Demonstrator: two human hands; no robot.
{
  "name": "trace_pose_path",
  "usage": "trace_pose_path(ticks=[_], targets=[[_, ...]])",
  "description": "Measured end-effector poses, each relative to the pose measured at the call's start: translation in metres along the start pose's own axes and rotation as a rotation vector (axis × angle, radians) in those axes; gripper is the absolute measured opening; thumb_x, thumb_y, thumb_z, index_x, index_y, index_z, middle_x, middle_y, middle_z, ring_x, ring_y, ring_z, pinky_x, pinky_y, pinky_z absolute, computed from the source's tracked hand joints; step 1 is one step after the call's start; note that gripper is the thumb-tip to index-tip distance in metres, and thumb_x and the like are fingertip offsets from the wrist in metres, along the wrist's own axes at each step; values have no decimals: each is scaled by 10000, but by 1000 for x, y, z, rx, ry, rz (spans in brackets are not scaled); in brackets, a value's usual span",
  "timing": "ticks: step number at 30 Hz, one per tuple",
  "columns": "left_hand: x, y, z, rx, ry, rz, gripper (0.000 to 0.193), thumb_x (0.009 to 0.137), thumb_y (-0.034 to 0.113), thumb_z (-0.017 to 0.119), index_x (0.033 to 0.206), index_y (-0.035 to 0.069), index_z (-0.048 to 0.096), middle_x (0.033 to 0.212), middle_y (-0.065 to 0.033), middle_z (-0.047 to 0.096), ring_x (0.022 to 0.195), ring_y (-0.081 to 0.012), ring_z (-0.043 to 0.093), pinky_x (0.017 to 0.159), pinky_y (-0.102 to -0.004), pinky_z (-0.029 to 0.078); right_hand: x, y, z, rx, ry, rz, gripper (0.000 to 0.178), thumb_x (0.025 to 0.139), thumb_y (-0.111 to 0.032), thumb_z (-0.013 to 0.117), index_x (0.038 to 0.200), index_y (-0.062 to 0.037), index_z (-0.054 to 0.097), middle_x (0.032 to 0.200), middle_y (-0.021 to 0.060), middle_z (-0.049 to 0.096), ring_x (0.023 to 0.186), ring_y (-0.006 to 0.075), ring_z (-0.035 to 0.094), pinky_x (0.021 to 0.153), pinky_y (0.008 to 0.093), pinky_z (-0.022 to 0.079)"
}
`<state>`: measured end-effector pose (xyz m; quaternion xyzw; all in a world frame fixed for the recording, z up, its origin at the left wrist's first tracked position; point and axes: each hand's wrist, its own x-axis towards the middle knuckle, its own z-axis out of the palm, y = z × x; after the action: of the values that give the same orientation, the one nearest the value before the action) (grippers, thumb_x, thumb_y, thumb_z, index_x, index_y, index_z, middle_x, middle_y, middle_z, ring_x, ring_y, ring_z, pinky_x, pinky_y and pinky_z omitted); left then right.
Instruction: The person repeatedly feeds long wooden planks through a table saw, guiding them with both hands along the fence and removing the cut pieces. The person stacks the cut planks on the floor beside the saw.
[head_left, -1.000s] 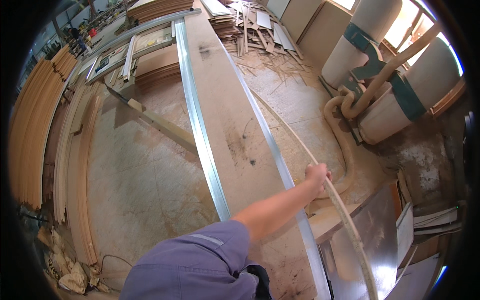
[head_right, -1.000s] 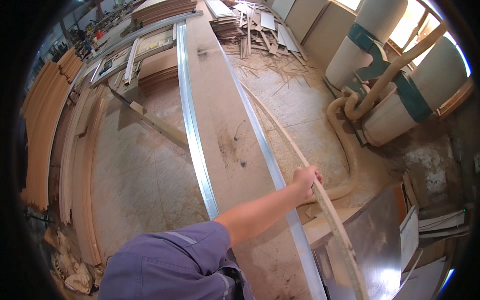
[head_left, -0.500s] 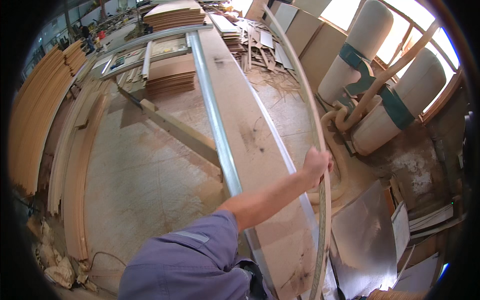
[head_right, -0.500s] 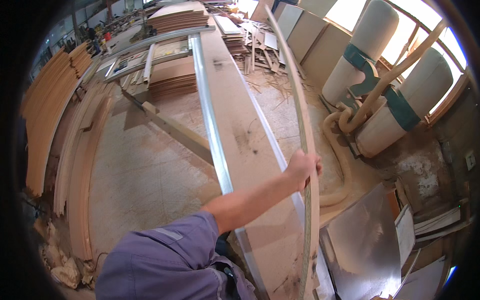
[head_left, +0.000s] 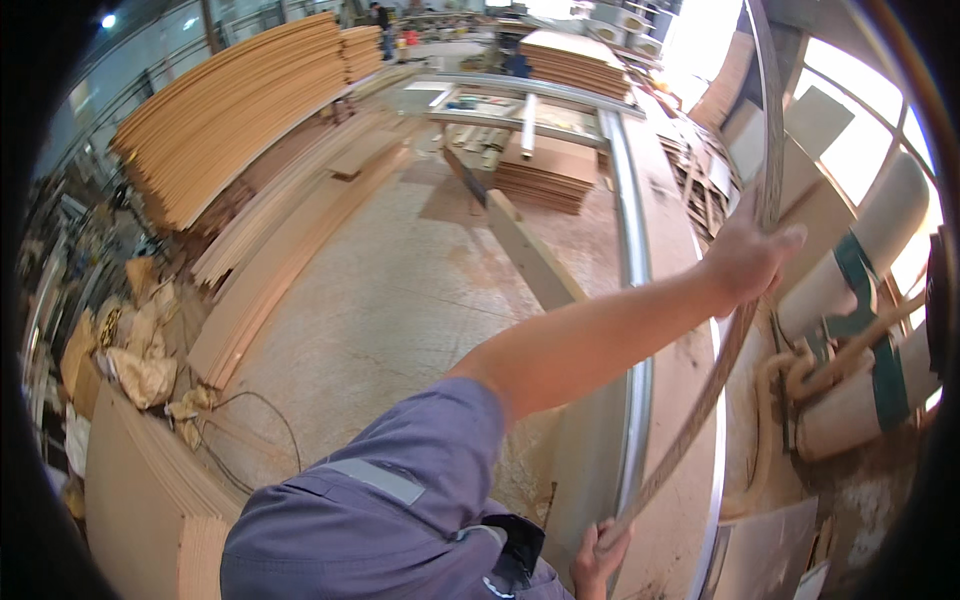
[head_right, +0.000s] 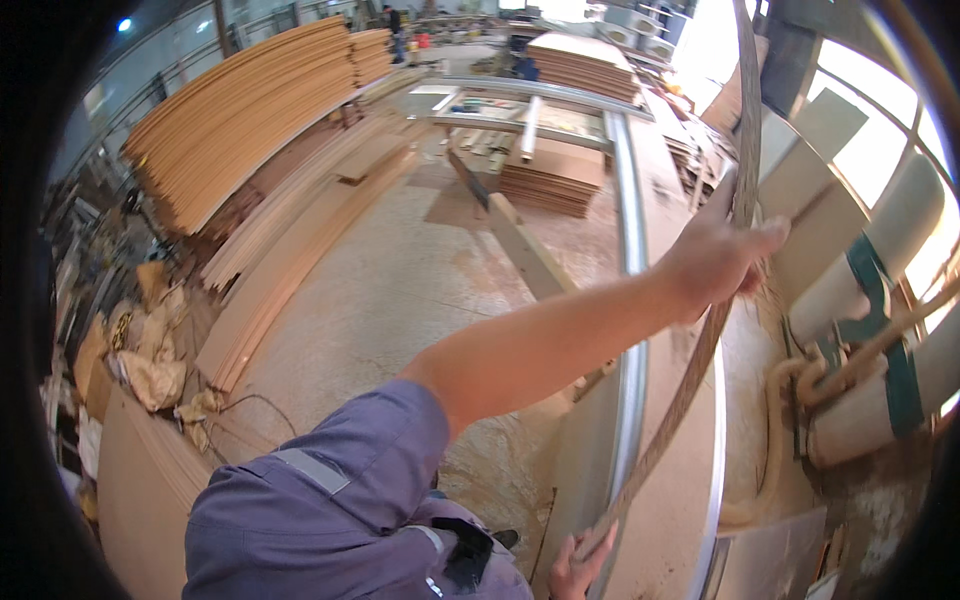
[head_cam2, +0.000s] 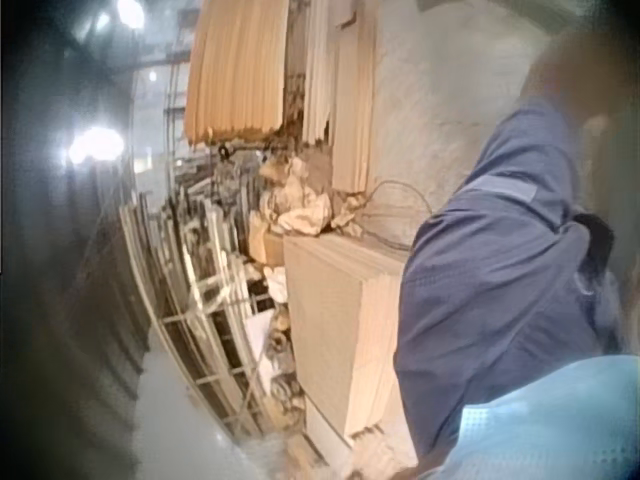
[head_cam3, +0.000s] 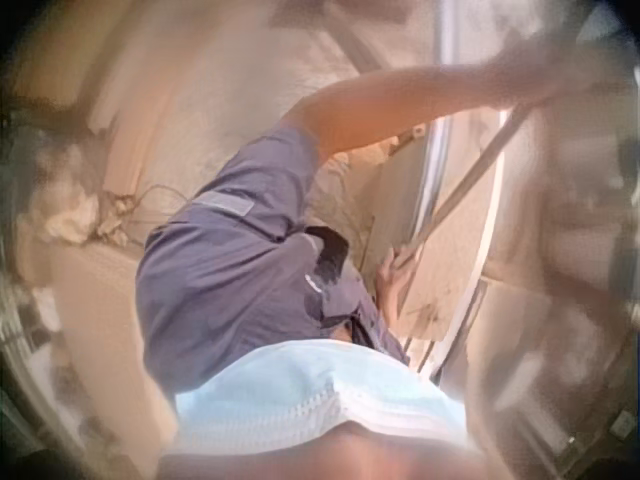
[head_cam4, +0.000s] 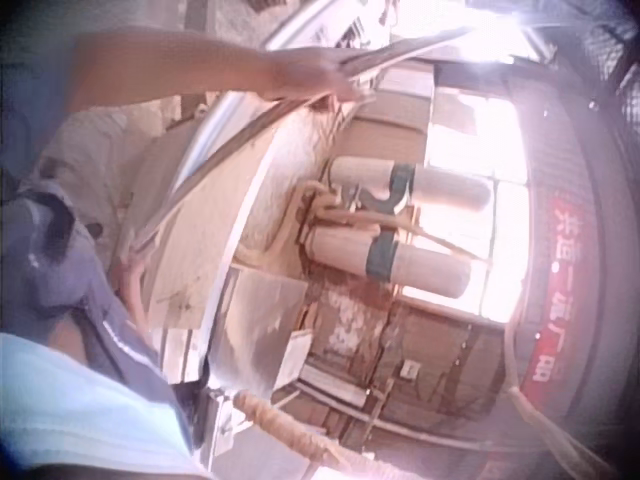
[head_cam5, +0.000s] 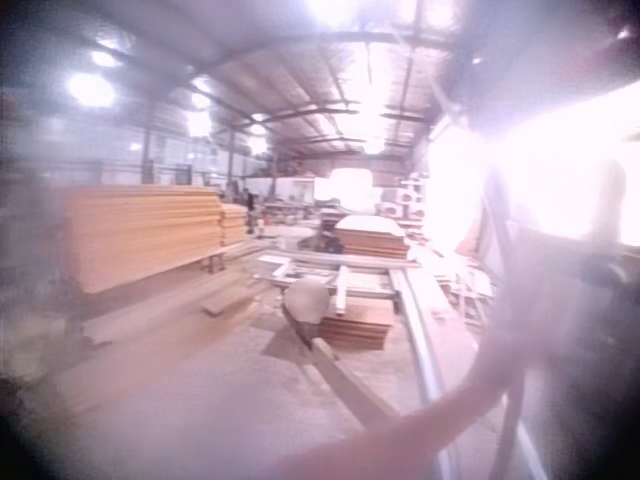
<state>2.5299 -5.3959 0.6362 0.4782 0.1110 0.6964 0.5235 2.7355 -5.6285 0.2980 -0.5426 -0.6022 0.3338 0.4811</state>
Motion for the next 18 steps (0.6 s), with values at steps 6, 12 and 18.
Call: trace_pose_path(ticks=[6,12,18], targets=[[-89,113,-190,861,411,179,420,764,56,597,1151,-56,477,850,-93,536,727,-182,547,651,-341,482,59,-56,210,-190,-954,-44,937,837,-185,761,1515,-22,136,1238,161,487,1060,225,527,866,321,491],[-236,229,-376,1325,794,150,535,751,93,610,1253,6,448,1040,-236,622,946,-415,620,830,-438,503,99,-156,400,-30,-1103,-477,1014,795,-336,793,1526,-27,163,1288,227,484,1179,310,515,974,420,468],[-388,282,-466,1439,1110,-121,540,753,73,622,1270,10,477,1035,-243,627,970,-393,636,855,-434,505,123,-310,595,365,-1364,-312,1069,832,-406,759,1536,0,65,1392,283,441,1231,351,521,993,412,463]])
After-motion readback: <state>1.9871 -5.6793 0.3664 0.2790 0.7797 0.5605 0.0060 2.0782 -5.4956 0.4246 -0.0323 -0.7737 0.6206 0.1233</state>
